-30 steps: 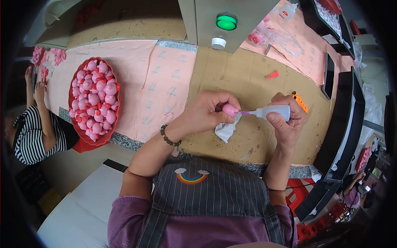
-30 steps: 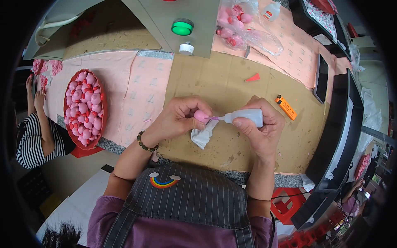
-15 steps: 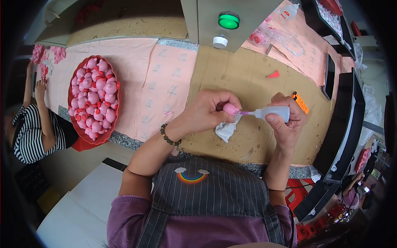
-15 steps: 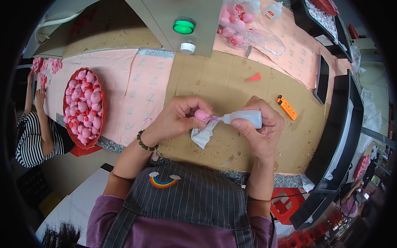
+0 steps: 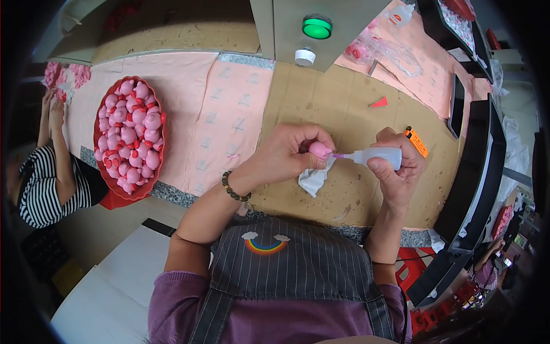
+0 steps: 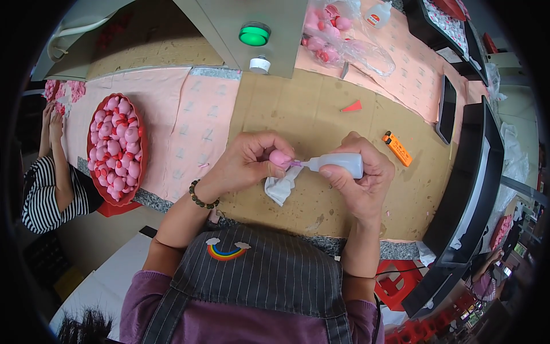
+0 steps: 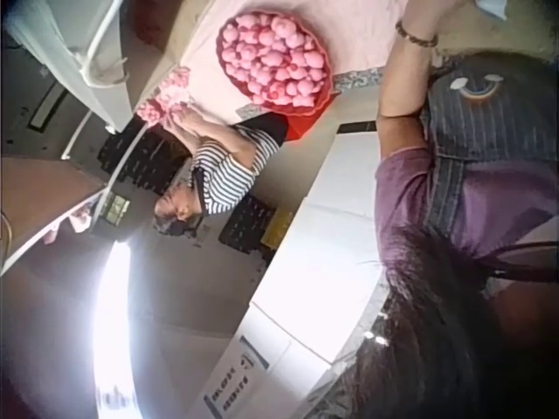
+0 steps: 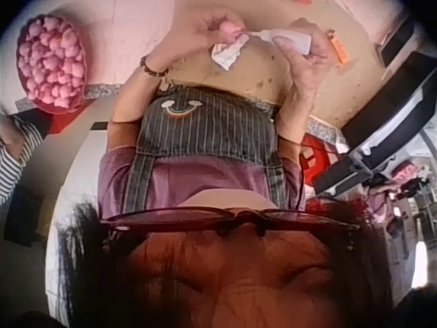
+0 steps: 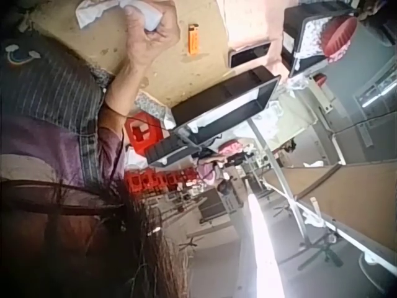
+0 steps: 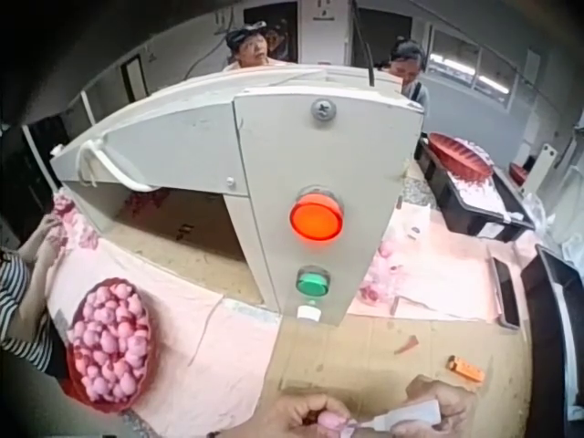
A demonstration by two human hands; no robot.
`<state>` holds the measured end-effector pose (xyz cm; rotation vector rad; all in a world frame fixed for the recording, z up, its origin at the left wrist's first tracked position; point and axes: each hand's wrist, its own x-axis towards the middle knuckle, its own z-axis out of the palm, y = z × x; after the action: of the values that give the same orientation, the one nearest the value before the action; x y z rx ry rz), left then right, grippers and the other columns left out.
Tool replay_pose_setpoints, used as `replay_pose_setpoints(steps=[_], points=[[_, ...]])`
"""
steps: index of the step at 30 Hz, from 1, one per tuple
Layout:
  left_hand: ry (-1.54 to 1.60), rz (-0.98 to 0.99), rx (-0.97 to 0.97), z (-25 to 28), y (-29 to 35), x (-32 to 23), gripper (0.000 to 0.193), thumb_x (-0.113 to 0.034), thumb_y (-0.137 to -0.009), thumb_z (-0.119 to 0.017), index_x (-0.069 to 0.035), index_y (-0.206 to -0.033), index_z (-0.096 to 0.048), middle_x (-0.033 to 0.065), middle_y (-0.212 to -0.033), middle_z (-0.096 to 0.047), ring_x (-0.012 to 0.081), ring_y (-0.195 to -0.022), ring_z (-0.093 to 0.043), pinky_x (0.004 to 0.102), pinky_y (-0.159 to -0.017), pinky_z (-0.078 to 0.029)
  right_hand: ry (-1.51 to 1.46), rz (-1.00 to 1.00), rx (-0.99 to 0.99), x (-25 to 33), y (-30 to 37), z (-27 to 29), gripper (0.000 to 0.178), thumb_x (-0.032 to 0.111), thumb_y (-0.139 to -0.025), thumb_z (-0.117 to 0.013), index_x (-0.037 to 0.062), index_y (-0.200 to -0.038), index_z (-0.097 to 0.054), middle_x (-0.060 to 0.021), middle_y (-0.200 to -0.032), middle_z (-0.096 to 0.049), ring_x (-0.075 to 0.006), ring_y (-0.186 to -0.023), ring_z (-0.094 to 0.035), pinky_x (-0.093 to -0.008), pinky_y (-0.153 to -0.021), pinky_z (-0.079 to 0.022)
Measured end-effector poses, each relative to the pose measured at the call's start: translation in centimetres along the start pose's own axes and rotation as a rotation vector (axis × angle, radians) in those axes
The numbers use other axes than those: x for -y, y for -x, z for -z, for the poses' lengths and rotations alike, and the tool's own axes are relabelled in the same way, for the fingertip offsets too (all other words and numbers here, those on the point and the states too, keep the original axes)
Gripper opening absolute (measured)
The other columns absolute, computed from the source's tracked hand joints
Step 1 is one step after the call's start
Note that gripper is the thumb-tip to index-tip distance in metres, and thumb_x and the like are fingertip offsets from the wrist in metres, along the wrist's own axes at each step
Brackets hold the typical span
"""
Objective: Gluing small white components and red flags onto pink toy balls on an assembly line.
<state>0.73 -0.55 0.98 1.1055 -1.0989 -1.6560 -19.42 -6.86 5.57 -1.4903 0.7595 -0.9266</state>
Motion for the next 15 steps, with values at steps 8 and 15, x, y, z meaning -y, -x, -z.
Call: replay_pose_setpoints(steps=[8, 15], points=[[-0.015, -0.004, 0.012, 0.1, 0.0, -0.2, 0.024, 0.009, -0.074, -0.063, -0.001, -0.095, -0.057, 0.0017, -0.089, -0.061, 0.0065, -0.084, -0.058, 0.0217, -0.075, -0.048, 0.017, 0.084, 0.005, -0.7, -0.3, 0.3, 0.02, 0.008, -0.069, -0.074, -0.0009, -0.077, -0.058, -0.0017, -0.067, -0.052, -0.007, -0.058, -0.041, -0.0208, -0.052, -0.03], [-0.002, 0.005, 0.009, 0.1, -0.1, 0.0, 0.022, 0.006, -0.075, -0.064, -0.001, -0.095, -0.057, 0.001, -0.088, -0.061, 0.0056, -0.083, -0.057, 0.0213, -0.075, -0.047, 0.092, 0.249, 0.049, -1.1, -0.5, 0.4, 0.022, 0.01, -0.068, -0.075, -0.001, -0.076, -0.058, -0.0008, -0.063, -0.049, -0.0095, -0.06, -0.039, -0.0225, -0.052, -0.028]])
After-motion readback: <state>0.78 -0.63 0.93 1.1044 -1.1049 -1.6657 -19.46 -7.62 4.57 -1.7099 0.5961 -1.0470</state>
